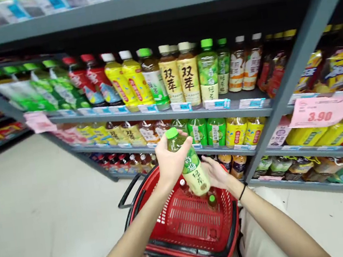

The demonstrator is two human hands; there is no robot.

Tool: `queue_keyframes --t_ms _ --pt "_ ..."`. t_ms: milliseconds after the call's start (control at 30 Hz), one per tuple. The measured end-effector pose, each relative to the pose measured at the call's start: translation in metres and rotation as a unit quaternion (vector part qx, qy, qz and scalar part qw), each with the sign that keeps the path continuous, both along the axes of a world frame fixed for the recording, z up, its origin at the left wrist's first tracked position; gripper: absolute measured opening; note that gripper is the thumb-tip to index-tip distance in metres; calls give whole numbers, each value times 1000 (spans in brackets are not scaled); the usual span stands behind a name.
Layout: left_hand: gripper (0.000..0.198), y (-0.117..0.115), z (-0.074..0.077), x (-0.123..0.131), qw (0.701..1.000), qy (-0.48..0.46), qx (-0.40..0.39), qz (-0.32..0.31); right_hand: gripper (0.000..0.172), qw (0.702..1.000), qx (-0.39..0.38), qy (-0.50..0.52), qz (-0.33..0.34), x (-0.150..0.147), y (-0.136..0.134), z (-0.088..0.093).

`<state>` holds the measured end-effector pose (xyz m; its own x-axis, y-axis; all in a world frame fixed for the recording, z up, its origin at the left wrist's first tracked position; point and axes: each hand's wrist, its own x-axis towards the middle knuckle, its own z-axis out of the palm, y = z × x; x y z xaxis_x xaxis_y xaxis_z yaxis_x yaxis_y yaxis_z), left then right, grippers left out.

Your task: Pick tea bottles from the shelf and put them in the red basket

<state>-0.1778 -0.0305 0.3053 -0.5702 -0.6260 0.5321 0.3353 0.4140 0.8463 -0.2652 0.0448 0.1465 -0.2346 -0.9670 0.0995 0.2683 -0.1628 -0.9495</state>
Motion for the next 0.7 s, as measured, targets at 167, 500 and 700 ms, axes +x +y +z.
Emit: queue_keyframes --t_ms 167,500,700 --pt "46 -66 -56 35 993 -56 100 -2 73 992 -26 -111 52 42 -21 -20" --pt "62 -94 -106 114 986 -106 114 -59 90 949 72 -229 203 93 -36 -44" --pt "55 -97 -99 126 973 -178 -39 138 59 980 64 -168 84 113 -43 -41"
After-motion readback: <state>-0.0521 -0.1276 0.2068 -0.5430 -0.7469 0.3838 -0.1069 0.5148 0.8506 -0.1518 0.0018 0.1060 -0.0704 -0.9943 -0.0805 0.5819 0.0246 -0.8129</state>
